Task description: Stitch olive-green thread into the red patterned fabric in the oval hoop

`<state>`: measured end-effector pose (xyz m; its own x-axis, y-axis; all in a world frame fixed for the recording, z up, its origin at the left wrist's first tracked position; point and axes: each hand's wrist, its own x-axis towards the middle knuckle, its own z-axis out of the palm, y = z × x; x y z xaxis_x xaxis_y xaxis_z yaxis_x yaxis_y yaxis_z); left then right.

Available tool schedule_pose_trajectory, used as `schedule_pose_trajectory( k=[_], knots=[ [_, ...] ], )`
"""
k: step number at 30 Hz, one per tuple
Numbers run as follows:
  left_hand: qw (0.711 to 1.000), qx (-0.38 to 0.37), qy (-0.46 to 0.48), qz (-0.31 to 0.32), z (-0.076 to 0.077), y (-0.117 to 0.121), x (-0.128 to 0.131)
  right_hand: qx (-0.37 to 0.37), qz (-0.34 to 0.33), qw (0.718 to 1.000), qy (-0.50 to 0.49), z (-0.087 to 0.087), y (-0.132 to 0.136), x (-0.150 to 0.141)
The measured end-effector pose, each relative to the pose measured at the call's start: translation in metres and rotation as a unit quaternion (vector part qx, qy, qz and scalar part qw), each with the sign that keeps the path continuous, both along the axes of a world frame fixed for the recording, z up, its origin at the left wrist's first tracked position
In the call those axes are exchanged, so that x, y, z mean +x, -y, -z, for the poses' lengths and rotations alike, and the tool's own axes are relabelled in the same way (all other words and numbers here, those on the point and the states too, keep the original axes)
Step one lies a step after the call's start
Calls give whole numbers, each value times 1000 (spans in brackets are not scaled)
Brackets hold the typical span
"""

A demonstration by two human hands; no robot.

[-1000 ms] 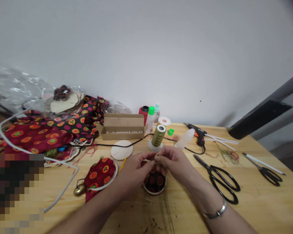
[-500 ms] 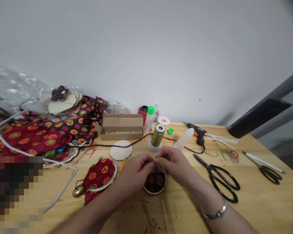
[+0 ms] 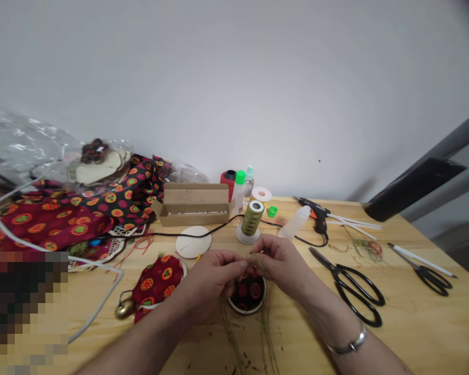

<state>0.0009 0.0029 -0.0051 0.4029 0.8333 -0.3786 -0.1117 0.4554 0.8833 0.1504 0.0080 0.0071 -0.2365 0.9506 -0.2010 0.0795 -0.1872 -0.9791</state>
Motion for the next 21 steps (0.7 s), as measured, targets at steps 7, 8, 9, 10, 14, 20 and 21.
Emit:
schedule_pose_trajectory(
  k=[7, 8, 9, 10, 14, 20, 21],
  knots=[
    [998, -38, 54, -14, -1, 1, 2, -3, 5, 1000, -16, 0, 0, 0],
    [997, -45, 60, -14, -1, 1, 2, -6, 7, 1000, -20, 0, 0, 0],
    [996, -53, 68, -13, -2, 1, 1, -9, 9, 1000, -25, 0, 0, -1],
    [995, -61, 76, -11, -2, 1, 1, -11, 10, 999, -29, 0, 0, -1],
    [991, -84, 100, -2, 0, 0, 0, -14, 17, 999, -28, -1, 0, -2],
    [991, -88, 104, 0, 0, 1, -1, -12, 20, 999, -30, -2, 1, -2],
    [991, -88, 104, -2, 0, 1, -1, -12, 21, 999, -28, -2, 1, -2]
  ],
)
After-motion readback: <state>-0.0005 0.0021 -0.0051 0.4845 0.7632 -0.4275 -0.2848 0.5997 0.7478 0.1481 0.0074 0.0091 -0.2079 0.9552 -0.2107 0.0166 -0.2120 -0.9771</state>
